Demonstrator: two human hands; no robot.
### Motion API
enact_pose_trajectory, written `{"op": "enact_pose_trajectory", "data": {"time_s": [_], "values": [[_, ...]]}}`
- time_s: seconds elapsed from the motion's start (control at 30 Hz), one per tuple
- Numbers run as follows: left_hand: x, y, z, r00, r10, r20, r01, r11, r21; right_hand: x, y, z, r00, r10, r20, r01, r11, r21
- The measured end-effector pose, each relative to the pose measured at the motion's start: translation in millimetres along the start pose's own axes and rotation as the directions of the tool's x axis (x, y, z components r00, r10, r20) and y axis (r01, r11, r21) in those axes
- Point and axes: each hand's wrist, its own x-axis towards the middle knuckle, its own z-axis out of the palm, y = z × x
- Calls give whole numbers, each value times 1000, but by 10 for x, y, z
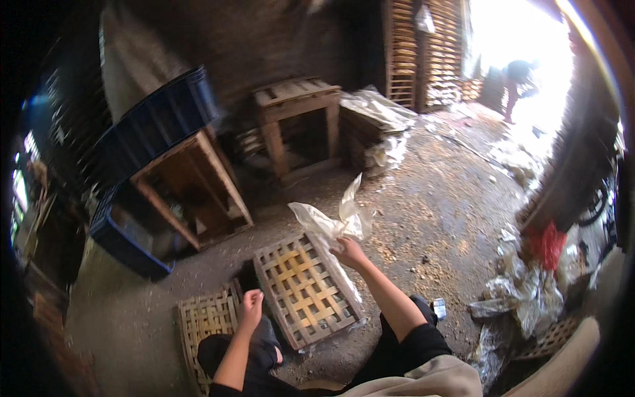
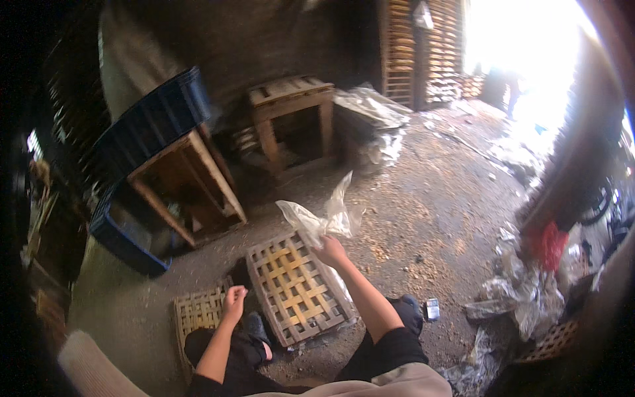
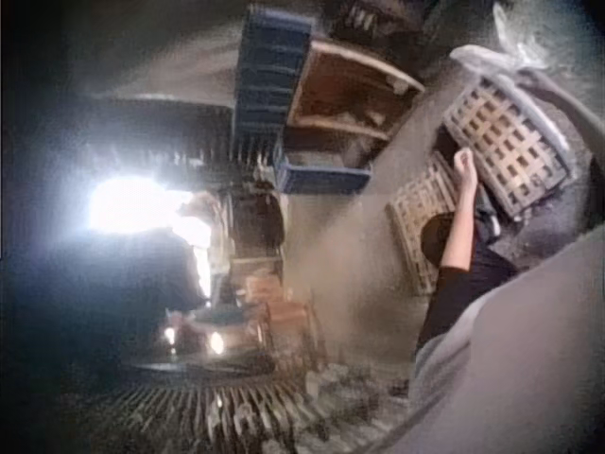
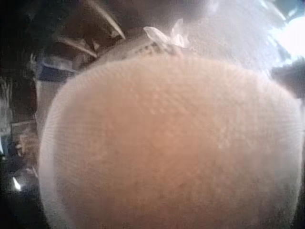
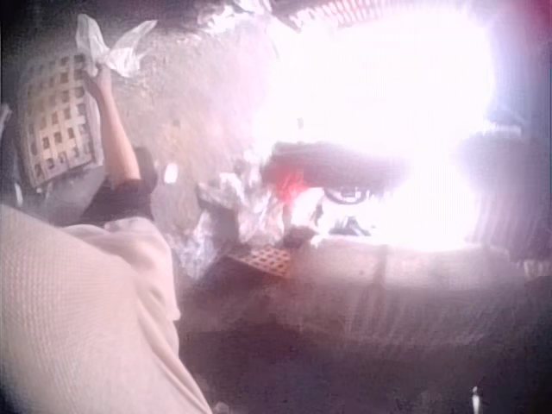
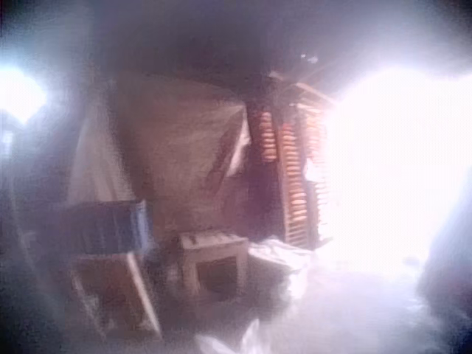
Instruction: The person sits on the floor and repeatedly places clear plastic sheets over square woven trays. They smooth the plastic and stack the covered trays. Another person is visible in the background working with similar trays.
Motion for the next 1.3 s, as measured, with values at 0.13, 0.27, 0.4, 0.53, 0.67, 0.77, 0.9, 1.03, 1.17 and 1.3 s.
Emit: {"op": "enact_pose_trajectory", "data": {"time_s": [0.13, 0.27, 0.4, 0.53, 0.67, 0.77, 0.9, 1.03, 1.17, 1.3], "values": [[90, -517, 66, 781, -579, 235, 617, 656, -435, -373, -441, 400, 981, 13, 192, -141, 726, 673], [-74, -499, 691, 745, -535, 399, 657, 693, -298, -470, -662, 316, 958, -149, 244, -84, 668, 739], [14, -272, 585, 720, -541, 435, 689, 634, -351, -490, -1019, 240, 894, -173, 413, -155, 746, 648], [258, -508, 476, 700, -623, 350, 704, 521, -481, -401, -1079, 279, 871, -212, 443, -119, 784, 609], [408, -629, 156, 836, -538, 106, 511, 694, -507, -237, -979, 150, 955, -158, 251, -61, 726, 685], [579, -641, -134, 882, -466, -68, 408, 829, -383, -137, -883, -26, 976, -10, 219, -139, 744, 654], [752, -548, -494, 919, -381, -107, 316, 869, -380, -96, -907, -141, 989, -96, 110, -5, 729, 684], [928, -265, -800, 983, -172, -55, 97, 760, -642, -66, -1184, -192, 980, -197, -4, 144, 700, 699], [1002, 79, -919, 991, -5, -137, -79, 792, -605, -92, -1285, -309, 950, -281, -136, 293, 652, 700], [893, 98, -961, 913, 294, -283, -371, 886, -276, -267, -1143, -306, 936, -266, -233, 353, 683, 640]]}}
